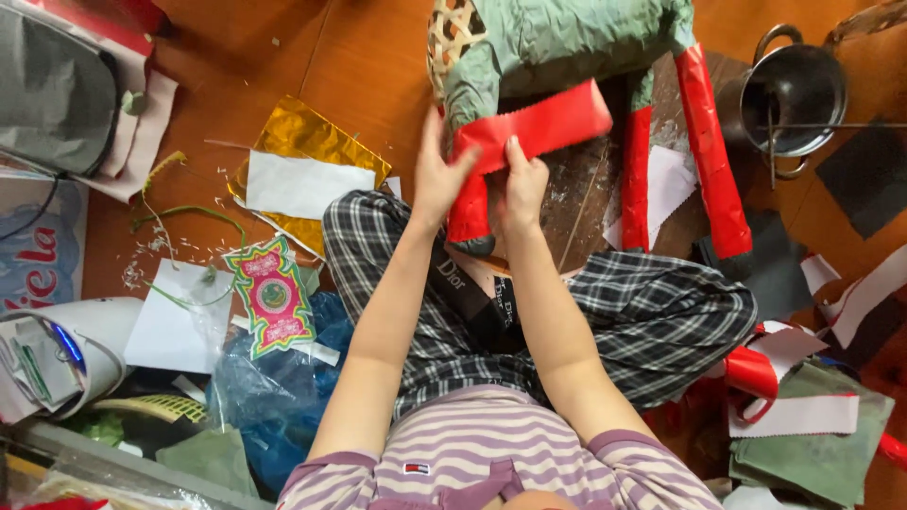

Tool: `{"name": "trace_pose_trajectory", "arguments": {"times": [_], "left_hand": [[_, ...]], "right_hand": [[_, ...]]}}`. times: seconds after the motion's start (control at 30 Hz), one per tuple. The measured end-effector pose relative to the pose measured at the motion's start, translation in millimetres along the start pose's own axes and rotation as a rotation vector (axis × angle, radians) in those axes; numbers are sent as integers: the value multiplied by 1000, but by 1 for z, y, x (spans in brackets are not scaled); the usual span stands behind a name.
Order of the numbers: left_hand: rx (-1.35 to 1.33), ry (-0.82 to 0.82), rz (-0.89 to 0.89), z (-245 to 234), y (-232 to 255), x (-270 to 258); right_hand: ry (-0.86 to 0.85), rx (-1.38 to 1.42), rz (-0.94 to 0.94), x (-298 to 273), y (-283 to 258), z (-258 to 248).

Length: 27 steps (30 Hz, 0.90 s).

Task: Decorating a bamboo and paper giraffe structure by applying colored paper with glue.

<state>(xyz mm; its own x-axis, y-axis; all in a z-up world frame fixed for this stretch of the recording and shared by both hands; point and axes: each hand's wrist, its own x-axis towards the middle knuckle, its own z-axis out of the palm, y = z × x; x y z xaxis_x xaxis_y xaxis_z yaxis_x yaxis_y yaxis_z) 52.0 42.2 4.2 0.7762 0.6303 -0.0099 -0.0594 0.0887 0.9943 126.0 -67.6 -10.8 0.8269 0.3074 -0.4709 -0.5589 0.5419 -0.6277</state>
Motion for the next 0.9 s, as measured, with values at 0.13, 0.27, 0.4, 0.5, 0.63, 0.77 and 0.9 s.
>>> {"name": "trace_pose_trajectory", "arguments": {"times": [0.13, 0.27, 0.4, 0.5, 0.63, 0.77, 0.9], "left_hand": [[-313, -109, -259, 1, -10, -5], [-435, -196, -474, 1, -3, -2], [-305, -143, -426, 5, 15, -8], [-218, -103, -273, 7, -13, -9], [-168, -92, -214, 10, -16, -8], [-82, -71, -248, 15, -12, -10], [-72, -72, -302, 12, -31, -7]], "right_hand": [[67, 13, 53, 2, -7, -7], [15, -71, -14, 7, -31, -13], [68, -24, 118, 32, -19, -47], [375, 124, 174, 16, -34, -19], [229, 6, 116, 104, -11, -133], [90, -670, -555, 37, -36, -64], [-225, -1125, -484, -14, -15, 5]]}}
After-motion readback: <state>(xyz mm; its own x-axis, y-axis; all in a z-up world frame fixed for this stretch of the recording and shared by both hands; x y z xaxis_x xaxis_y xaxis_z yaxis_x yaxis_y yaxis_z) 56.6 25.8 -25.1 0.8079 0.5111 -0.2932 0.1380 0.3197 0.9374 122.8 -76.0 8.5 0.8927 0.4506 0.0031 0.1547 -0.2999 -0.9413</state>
